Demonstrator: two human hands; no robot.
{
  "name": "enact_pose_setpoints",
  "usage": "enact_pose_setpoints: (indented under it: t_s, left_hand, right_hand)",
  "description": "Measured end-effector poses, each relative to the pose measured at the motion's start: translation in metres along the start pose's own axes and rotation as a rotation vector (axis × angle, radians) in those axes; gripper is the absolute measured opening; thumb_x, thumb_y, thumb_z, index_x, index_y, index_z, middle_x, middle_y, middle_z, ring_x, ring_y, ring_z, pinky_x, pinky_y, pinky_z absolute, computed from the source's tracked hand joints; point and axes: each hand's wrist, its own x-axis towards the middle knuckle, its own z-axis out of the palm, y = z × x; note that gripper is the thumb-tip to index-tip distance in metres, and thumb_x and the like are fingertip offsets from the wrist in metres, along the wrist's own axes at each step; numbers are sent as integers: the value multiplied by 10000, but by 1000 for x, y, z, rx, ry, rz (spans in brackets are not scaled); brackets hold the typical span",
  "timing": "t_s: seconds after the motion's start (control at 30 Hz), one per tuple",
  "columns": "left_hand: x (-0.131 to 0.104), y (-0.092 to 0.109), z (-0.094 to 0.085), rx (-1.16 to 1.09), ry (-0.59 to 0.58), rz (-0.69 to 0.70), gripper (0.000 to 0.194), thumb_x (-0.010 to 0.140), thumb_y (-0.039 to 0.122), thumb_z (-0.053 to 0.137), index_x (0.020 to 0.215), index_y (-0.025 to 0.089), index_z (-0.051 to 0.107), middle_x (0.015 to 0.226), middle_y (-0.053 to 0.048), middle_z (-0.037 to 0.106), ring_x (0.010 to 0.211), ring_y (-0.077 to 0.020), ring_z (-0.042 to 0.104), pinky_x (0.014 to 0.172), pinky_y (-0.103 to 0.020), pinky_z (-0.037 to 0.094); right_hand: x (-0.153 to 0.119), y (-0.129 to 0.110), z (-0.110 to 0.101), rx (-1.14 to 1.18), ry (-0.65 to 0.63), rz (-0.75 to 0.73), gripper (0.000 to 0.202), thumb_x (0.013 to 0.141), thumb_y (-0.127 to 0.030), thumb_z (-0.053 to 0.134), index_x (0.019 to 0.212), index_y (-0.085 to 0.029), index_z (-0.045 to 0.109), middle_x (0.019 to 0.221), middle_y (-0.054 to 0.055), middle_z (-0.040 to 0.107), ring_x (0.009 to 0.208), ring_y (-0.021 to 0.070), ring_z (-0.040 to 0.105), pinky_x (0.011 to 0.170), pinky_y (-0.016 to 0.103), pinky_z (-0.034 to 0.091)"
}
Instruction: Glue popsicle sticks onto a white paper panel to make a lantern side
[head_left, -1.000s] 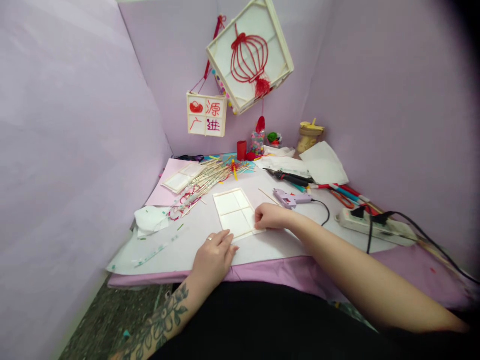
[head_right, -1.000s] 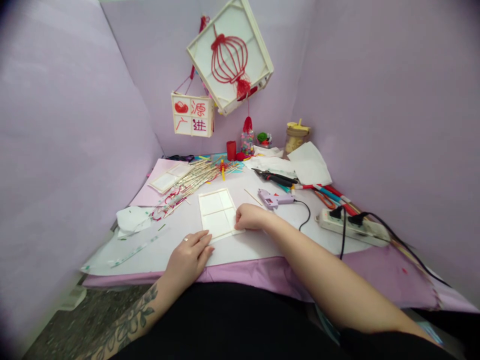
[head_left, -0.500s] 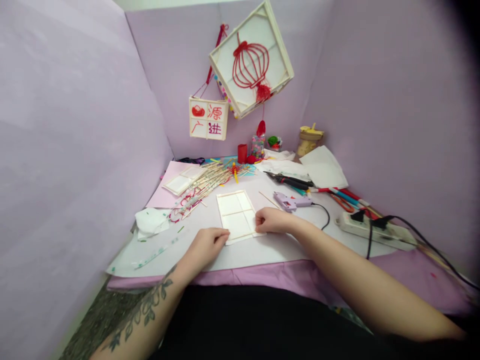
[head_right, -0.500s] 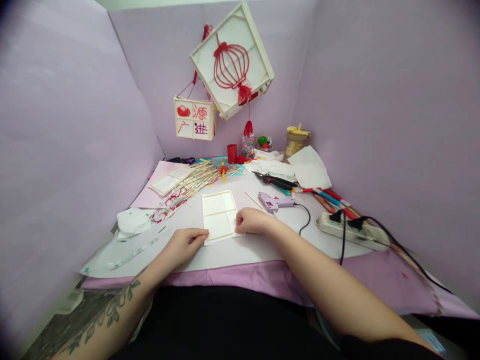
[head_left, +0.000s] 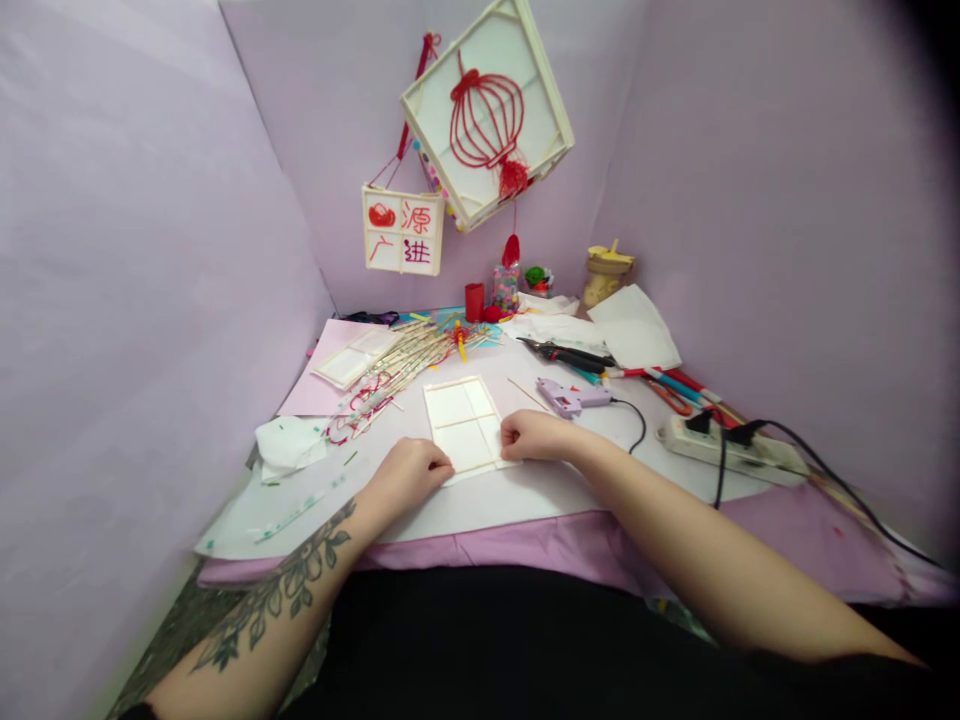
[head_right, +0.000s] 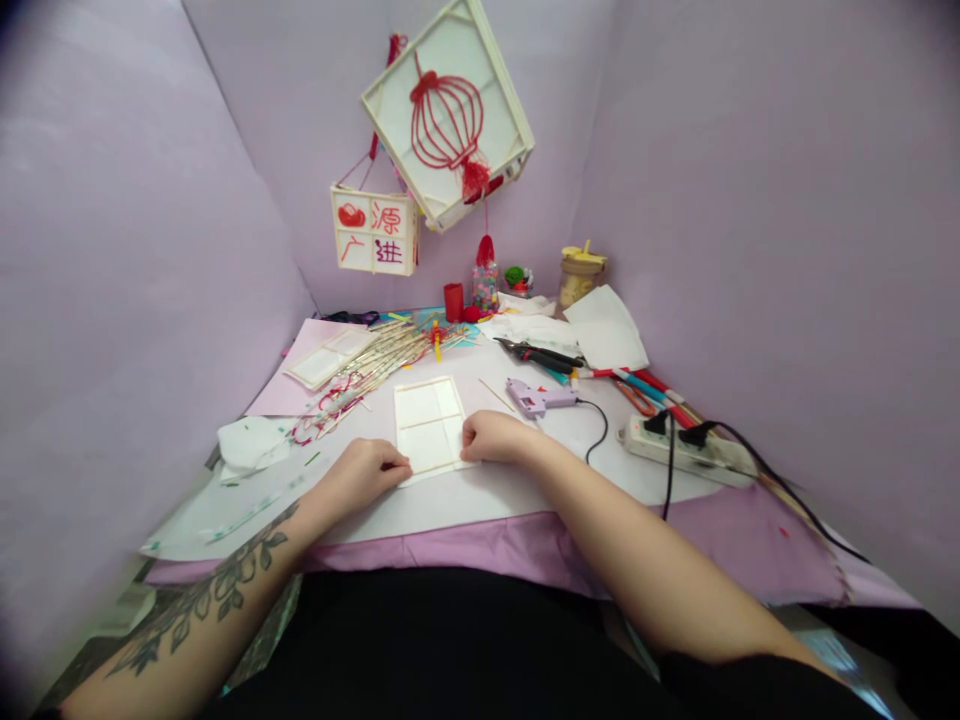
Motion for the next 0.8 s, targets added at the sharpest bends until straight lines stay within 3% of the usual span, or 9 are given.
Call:
enact_pose_setpoints:
  t_s: [0.33,0.5,0.57,0.63,0.7,0.77,0.8]
  left_hand:
    - [-3,-4,6,-10,54,16,220,819,229,529,786,191,743,849,-34,731,770,-166,647,723,-250,452]
    - [-22,0,23,161,191,184,221,897,250,496,883,191,709,1007,-58,715,946,-198,628,880,-320,467]
    - [-29,5,25,262,209,224,219,899,288,507,897,183,699,1038,-81,701,957,-215,617,859,-352,483]
    - [-33,3,19,282,197,256,217,888,319,525,930,196,698,1111,-83,679,966,-220,609,846,-366,495]
    - [-32,-10,1,223,223,247,240,889,319,515,1024,218,686,1226,-67,630,1030,-211,592,909,-369,478]
    - [-23,-38,-26,156,358,107,308,913,295,455,1141,209,642,1278,-67,596,1129,-200,554,1014,-364,417]
    - [-17,-56,-41,154,456,-7,311,917,282,421,1099,194,657,1220,-79,630,1132,-206,555,1016,-364,414]
  right_hand:
    - [-2,-1,-1,-15,-14,-9,165,642,-222,611,786,-172,673,750,23,679,647,141,578,506,212,350]
    - [0,-1,1,-38,4,-1,120,628,-217,610,733,-167,641,693,18,649,608,138,552,498,223,337]
    - [2,2,3,-9,8,-8,104,627,-220,617,714,-165,627,671,15,631,600,136,540,497,223,334]
    - [3,6,6,43,20,-34,100,633,-227,622,710,-164,612,671,12,619,611,135,533,505,221,337]
    - [2,12,9,119,43,-62,108,654,-241,618,726,-164,597,684,10,609,625,132,526,518,220,347]
    - [-2,17,11,207,47,-101,121,689,-264,602,757,-166,580,704,9,600,641,131,523,542,218,366]
    - [-4,19,10,241,40,-123,127,709,-276,591,773,-168,572,716,10,598,652,133,523,557,220,377]
